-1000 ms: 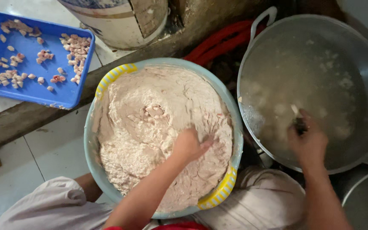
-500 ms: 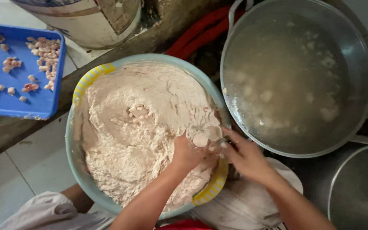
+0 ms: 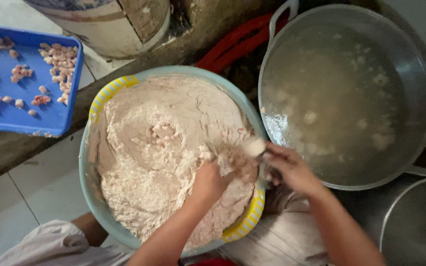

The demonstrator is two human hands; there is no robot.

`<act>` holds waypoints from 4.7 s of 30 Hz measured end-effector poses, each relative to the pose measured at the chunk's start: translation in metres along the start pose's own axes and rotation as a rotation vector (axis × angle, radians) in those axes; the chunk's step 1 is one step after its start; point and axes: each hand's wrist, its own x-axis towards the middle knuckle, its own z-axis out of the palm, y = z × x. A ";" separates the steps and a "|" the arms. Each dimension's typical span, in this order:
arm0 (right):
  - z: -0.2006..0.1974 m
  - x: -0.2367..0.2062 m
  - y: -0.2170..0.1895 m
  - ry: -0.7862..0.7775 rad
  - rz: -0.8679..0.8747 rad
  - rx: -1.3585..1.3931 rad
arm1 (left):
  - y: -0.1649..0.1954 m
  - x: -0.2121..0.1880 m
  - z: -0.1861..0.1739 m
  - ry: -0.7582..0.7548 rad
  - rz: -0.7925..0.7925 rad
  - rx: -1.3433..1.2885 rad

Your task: The person sits on the floor beside a large basin of meat paste and a wide basin of water. They repeatedly squeeze paste through a small hand scoop, dip the scoop in water, and release formed meatballs into the water basin, occasionally reaching into the paste basin to reload. At one point they move a tray of meat pieces aside.

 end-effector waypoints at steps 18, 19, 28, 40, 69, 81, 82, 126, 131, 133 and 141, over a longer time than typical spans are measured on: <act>-0.053 0.043 -0.075 0.772 -0.640 -0.985 | 0.000 0.035 -0.005 0.082 0.069 0.089; -0.054 0.039 -0.070 0.771 -0.659 -0.953 | 0.000 0.030 0.000 0.052 0.041 0.023; -0.019 0.010 0.018 0.074 -0.225 -0.175 | -0.002 0.023 0.015 0.134 0.155 -0.345; 0.022 -0.020 0.041 -0.047 -0.316 -0.480 | 0.007 0.016 0.023 0.053 0.059 -0.155; -0.051 0.013 -0.033 0.593 -0.471 -0.527 | 0.002 0.045 0.025 -0.215 -0.037 0.073; -0.006 -0.020 0.024 0.067 -0.140 -0.208 | 0.019 0.024 0.029 0.143 0.157 -0.324; 0.001 -0.026 0.025 0.114 -0.166 -0.319 | 0.020 0.023 0.031 0.140 0.124 -0.348; -0.045 -0.044 0.056 0.430 -0.401 -0.192 | 0.004 0.007 0.036 -0.049 0.038 -0.538; -0.020 -0.054 0.051 0.271 -0.174 -0.130 | 0.009 0.004 0.038 0.061 0.249 -0.246; -0.008 -0.061 0.047 0.189 -0.200 -0.189 | 0.014 0.001 0.035 0.072 0.290 -0.141; 0.020 -0.070 0.034 0.063 -0.260 -0.428 | 0.037 -0.010 0.023 -0.034 0.082 -0.142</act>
